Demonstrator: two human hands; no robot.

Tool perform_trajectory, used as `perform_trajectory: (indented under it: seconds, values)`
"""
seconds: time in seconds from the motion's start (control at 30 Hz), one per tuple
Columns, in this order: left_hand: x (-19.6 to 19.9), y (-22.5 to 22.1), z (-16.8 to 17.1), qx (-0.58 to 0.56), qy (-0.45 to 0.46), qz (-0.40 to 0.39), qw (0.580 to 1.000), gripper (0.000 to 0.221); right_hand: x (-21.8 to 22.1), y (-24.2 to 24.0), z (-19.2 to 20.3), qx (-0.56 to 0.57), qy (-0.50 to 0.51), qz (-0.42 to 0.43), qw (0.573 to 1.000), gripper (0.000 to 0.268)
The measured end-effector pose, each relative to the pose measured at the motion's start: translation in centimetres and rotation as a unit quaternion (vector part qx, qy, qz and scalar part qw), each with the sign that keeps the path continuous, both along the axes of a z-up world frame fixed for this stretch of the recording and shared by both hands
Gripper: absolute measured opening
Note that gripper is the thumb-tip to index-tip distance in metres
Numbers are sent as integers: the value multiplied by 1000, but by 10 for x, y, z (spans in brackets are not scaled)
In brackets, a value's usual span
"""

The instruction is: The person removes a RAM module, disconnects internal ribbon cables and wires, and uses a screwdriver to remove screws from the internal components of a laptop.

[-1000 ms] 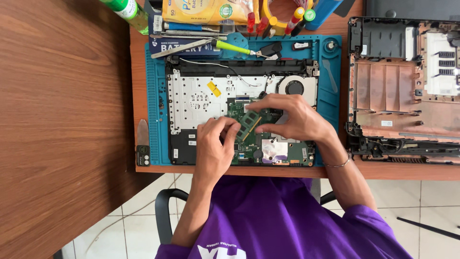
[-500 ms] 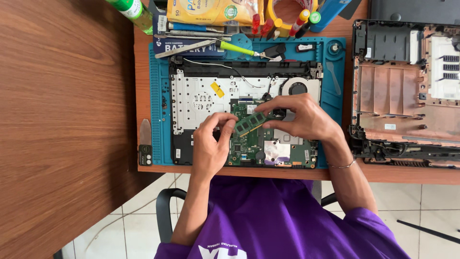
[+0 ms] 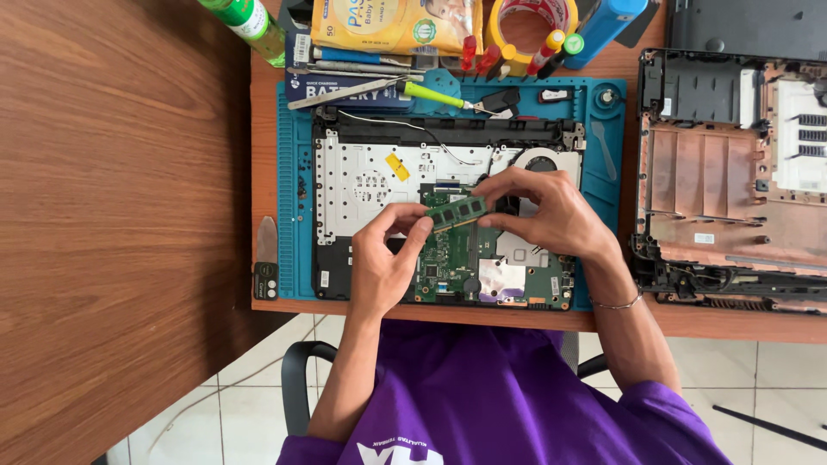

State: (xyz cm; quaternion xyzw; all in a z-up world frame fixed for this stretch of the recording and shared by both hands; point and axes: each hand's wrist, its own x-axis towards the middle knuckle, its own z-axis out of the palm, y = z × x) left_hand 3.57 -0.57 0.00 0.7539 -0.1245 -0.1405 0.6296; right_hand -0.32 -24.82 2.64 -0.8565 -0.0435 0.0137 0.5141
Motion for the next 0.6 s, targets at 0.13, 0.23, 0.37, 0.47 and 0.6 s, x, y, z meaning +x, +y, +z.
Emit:
perform_trajectory:
  seconds: [0.13,0.23,0.37,0.47,0.6]
  values:
    - [2,0,-2,-7,20,2,1000,19,2,1,-1,-7,6,-2,1000,40]
    - [3,2,-2,-13,27,11,999,18,1,2,-1,5,-11,3,1000,38]
    - [6,9,-2,-5,11,30,999,17,1,4,0,-32,-42,-16,998,36]
    - [8,17,-3,-13,13,48,999,16,1,6,1,-89,-115,-46,988,30]
    - [14,37,-9,-33,9,100,994,15,6,5,1,-186,-213,-63,957,28]
